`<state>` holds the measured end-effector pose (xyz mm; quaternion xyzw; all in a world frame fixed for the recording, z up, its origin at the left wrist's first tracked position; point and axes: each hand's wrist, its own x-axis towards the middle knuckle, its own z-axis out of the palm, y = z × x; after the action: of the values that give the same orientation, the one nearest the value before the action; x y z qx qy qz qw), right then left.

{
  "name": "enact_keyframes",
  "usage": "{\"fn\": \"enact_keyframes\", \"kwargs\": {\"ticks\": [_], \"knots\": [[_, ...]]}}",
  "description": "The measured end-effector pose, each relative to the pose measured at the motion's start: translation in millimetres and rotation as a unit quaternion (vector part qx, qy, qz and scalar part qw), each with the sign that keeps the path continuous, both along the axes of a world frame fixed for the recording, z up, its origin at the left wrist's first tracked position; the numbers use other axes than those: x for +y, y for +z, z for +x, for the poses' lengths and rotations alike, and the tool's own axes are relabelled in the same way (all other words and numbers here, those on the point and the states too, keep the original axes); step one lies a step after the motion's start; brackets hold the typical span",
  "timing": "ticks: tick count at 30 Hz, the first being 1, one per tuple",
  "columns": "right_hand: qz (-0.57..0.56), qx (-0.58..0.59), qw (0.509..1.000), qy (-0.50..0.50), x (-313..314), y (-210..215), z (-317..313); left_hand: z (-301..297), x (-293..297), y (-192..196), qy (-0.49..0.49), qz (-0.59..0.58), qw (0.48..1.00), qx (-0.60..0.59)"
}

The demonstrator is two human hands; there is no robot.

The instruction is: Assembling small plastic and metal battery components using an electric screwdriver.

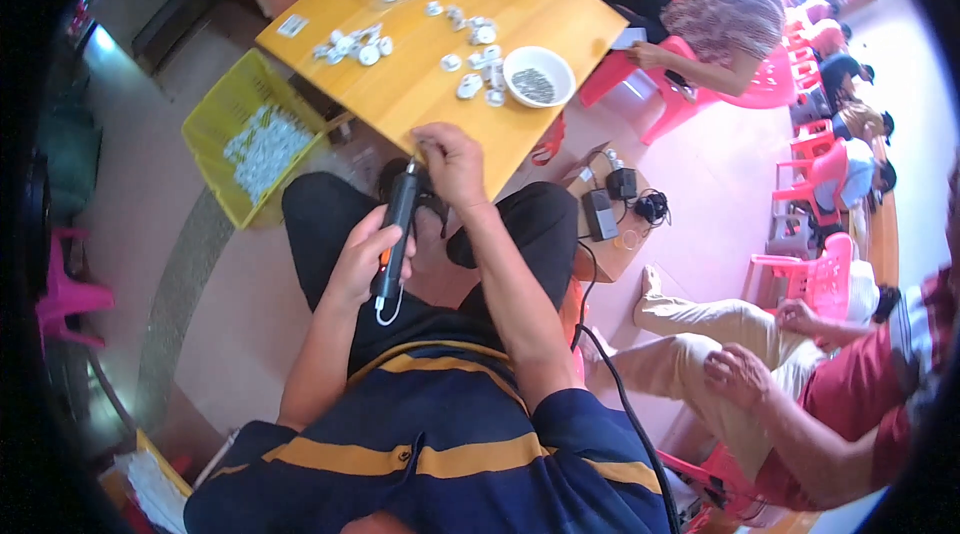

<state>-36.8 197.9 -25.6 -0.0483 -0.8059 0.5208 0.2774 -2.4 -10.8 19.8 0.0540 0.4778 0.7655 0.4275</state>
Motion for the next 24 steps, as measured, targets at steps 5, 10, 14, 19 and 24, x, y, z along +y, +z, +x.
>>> {"fn": "enact_keyframes", "kwargs": {"ticks": [5,10,14,19,24], "knots": [[-0.007,-0.023,1.000,-0.018,-1,13,9,0,4,0,-0.016,-0.008,1.000,-0.006],[0.018,-0.003,0.999,-0.032,1,13,6,1,4,1,-0.021,-0.007,1.000,-0.018],[0.008,0.003,0.999,-0.036,1,13,3,-2,8,1,-0.006,-0.014,1.000,0.011],[-0.002,0.016,0.999,-0.037,2,7,2,-1,11,7,-0.016,-0.033,0.999,0.035],[-0.018,0.009,0.999,-0.044,0,9,4,1,12,8,-0.020,-0.045,0.998,0.040]]}}
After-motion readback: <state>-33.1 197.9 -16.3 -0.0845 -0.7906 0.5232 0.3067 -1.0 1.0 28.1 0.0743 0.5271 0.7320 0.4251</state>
